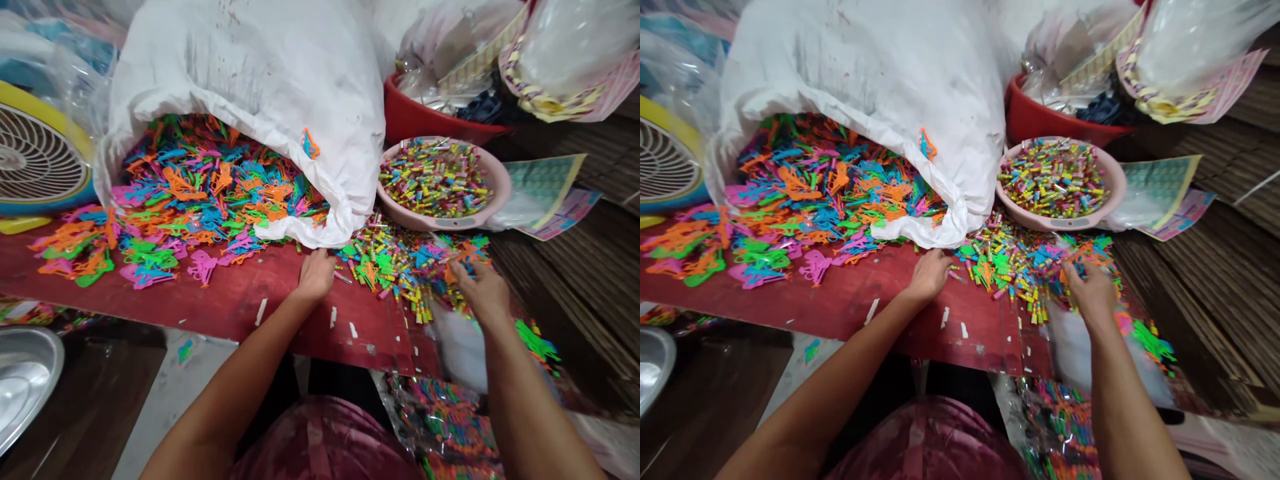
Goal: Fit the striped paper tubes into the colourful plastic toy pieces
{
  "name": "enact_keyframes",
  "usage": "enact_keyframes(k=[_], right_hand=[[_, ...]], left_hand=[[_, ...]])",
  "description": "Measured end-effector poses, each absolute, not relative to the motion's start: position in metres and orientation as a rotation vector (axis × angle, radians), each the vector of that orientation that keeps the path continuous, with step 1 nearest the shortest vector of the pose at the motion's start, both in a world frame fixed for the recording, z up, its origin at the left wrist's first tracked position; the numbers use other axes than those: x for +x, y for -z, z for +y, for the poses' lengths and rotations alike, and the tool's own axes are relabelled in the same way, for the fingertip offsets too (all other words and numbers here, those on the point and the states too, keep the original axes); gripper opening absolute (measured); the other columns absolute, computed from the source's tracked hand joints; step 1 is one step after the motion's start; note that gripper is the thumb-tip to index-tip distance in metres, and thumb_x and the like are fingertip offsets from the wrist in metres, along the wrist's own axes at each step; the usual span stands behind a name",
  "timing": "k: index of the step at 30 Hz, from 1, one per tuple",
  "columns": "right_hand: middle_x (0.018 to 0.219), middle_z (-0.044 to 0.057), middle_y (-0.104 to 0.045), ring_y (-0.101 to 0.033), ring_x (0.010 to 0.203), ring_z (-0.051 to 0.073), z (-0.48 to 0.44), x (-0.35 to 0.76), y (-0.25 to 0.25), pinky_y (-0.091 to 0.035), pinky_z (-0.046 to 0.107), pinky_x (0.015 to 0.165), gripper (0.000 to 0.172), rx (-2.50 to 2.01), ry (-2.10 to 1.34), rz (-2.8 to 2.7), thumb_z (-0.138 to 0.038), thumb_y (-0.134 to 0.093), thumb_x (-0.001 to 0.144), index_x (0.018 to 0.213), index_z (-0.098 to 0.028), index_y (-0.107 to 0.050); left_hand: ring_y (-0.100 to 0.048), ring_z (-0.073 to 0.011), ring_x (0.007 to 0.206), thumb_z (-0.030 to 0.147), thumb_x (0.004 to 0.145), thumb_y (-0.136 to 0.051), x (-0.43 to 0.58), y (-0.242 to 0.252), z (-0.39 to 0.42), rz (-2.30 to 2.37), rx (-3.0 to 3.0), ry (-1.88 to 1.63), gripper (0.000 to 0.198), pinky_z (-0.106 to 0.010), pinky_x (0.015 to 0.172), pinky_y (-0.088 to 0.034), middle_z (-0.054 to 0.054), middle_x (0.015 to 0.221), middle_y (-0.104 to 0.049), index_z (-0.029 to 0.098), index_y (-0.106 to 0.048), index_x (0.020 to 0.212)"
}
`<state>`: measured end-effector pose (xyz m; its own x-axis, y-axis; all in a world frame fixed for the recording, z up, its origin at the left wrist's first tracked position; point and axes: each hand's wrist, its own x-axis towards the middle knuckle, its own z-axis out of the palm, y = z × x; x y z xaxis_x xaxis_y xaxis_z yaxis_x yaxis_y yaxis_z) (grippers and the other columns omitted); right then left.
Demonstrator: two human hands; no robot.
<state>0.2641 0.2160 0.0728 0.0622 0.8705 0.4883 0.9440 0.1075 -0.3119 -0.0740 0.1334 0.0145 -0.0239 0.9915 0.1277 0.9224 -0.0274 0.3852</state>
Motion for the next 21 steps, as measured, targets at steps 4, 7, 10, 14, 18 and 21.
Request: enact_keyframes(k=[4,7,10,14,18,21], right_hand=[[0.102,0.021,-0.063,-0.058,0.091,0.028,0.206,0.24,-0.069,-0.042,0.039,0.074,0.036,-1.577,0.362,-1.934,-0.042,-0.063,0.083,0.106,-0.014,-0.068],[0.097,0.01,-0.067,-0.061,0.087,0.022,0.185,0.176,-0.058,-0.047,0.034,0.076,0.027,-1.181,-0.082,-2.103,-0.036,-0.051,0.093,0.104,-0.02,-0.069],[0.091,0.005,-0.07,-0.064,0.085,0.019,0.175,0.102,-0.05,-0.048,0.031,0.078,0.022,-0.913,-0.428,-2.273,-0.029,-0.05,0.095,0.1,-0.021,-0.07],[0.091,0.007,-0.07,-0.063,0.085,0.019,0.18,0.021,-0.04,-0.044,0.028,0.077,0.021,-0.813,-0.424,-2.54,-0.02,-0.049,0.093,0.095,-0.018,-0.07],[0.085,0.006,-0.068,-0.06,0.08,0.018,0.185,-0.03,-0.045,-0.04,0.027,0.074,0.022,-0.848,-0.227,-2.604,-0.022,-0.048,0.095,0.085,-0.017,-0.067],[0.085,0.004,-0.066,-0.059,0.083,0.017,0.197,-0.059,-0.064,-0.041,0.026,0.078,0.028,-0.718,-0.209,-2.473,-0.026,-0.041,0.1,0.086,-0.019,-0.064]], left_hand=[[-0.059,-0.0263,0.102,0.021,0.095,-0.043,-0.072,-0.012,0.136,2.075,2.058,-0.505,0.025,-0.037,0.084,-0.043,-0.011,0.108,-0.062,0.017,-0.067,0.101],[-0.058,-0.0264,0.1,0.017,0.094,-0.042,-0.075,-0.009,0.126,2.086,2.109,-0.506,0.022,-0.041,0.088,-0.041,-0.012,0.107,-0.063,0.016,-0.063,0.101],[-0.058,-0.0264,0.097,0.018,0.095,-0.042,-0.082,-0.007,0.108,2.093,2.146,-0.542,0.021,-0.042,0.088,-0.04,-0.011,0.099,-0.064,0.016,-0.062,0.099],[-0.059,-0.0229,0.089,0.017,0.091,-0.047,-0.102,-0.005,0.073,2.156,1.938,-0.878,0.018,-0.035,0.08,-0.042,-0.008,0.092,-0.063,0.018,-0.065,0.095],[-0.058,-0.0159,0.075,0.02,0.093,-0.046,-0.124,-0.001,0.042,2.02,1.562,-1.322,0.02,-0.028,0.071,-0.042,-0.004,0.083,-0.061,0.019,-0.066,0.09],[-0.056,-0.0144,0.071,0.027,0.094,-0.049,-0.132,0.006,0.033,1.909,1.36,-1.496,0.02,-0.026,0.067,-0.042,-0.002,0.08,-0.061,0.019,-0.066,0.087]])
